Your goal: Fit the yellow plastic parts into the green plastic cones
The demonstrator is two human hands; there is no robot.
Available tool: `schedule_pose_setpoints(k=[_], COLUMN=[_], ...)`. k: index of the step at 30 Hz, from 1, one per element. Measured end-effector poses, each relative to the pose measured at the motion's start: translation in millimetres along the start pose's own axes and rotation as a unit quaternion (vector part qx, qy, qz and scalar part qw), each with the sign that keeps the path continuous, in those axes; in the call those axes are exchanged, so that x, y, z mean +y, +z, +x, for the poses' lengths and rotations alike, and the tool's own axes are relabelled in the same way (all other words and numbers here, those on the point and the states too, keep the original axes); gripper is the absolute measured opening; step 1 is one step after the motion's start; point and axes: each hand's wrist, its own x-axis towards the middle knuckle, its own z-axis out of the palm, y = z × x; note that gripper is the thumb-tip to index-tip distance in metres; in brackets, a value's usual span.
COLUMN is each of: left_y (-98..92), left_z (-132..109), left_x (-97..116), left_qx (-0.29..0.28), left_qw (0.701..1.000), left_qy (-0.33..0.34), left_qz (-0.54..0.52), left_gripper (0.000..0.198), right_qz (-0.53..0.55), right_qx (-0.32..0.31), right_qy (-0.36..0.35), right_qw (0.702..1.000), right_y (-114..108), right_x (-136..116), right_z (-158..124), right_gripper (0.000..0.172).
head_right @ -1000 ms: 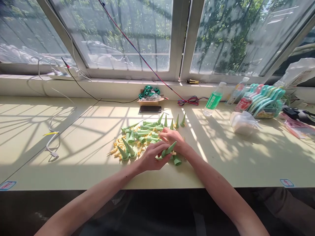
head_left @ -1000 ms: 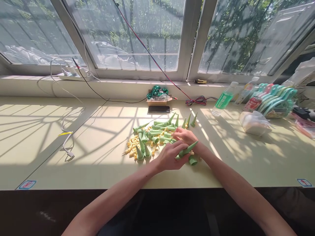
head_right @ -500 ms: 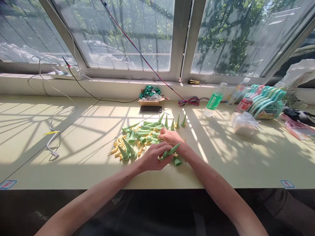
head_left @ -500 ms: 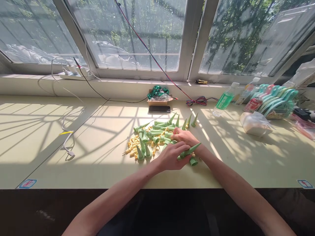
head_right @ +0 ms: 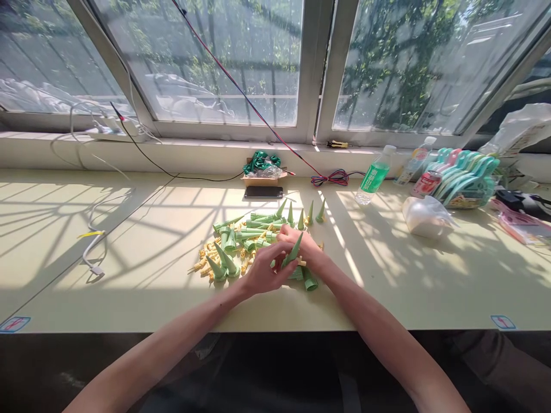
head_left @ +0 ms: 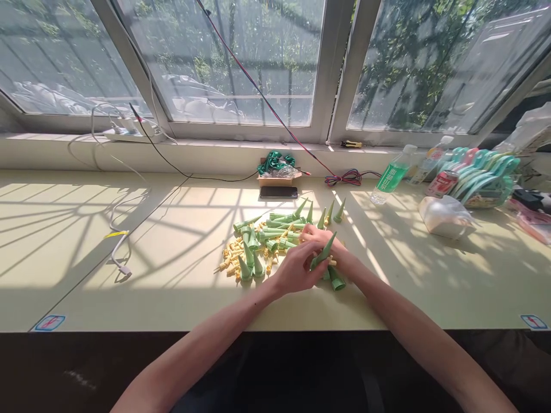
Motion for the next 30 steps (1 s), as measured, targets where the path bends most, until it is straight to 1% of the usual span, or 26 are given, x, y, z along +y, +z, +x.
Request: schedule_pose_setpoints(k=[3,5,8,10,14,17,21,24,27,30], left_y=[0.4,0.4,-0.3,-1.2,-2.6,-3.6,-6.9,-10.1,-12.0,-12.2], left_z=[0.2,-0.1,-0.1,0.7,3.3,4.6,6.2,8.3,10.2,11.0], left_x=[-1.3,-3.1,-5.9,-7.8,-13.8,-18.9,-21.2,-20.3,-20.1,-21.3], left_qx=[0.01,0.012,0.025,0.04,0.087,0.128,0.178,0.211,0.22,0.21], left_qw=[0.999,0.998,0.997,0.996,0.994,0.991,0.984,0.976,0.973,0.975], left_qy=[-0.03,-0.044,-0.041,-0.032,0.003,0.016,0.001,-0.011,-0.034,-0.061], left_qz=[-0.031,-0.049,-0.066,-0.07,-0.059,-0.034,0.027,0.059,0.057,0.043], left_gripper=[0.026,0.03,0.037,0.043,0.052,0.046,0.038,0.033,0.03,0.028], right_qz=[-0.007,-0.04,-0.091,-0.116,-0.161,-0.156,-0.098,-0.077,-0.058,-0.034], right_qx=[-0.046,-0.053,-0.055,-0.039,0.0,0.041,0.113,0.135,0.143,0.151], right_qy=[0.004,-0.021,-0.079,-0.095,-0.115,-0.122,-0.111,-0.099,-0.092,-0.081], right_qw=[0.999,0.998,0.991,0.988,0.98,0.979,0.982,0.983,0.984,0.985], right_y=[-9.8,-16.1,-21.9,-23.9,-26.6,-28.3,-31.7,-36.3,-39.3,-37.9], right_x=[-11.8,-16.6,-16.2,-12.8,-6.0,-3.5,-4.0,-6.8,-10.3,-13.1], right_z=[-5.3,-8.5,-11.7,-13.2,-15.4,-15.7,-13.0,-10.3,-9.0,-9.2], right_gripper=[0.016,0.009,0.005,0.009,0.028,0.028,0.018,0.017,0.016,0.014])
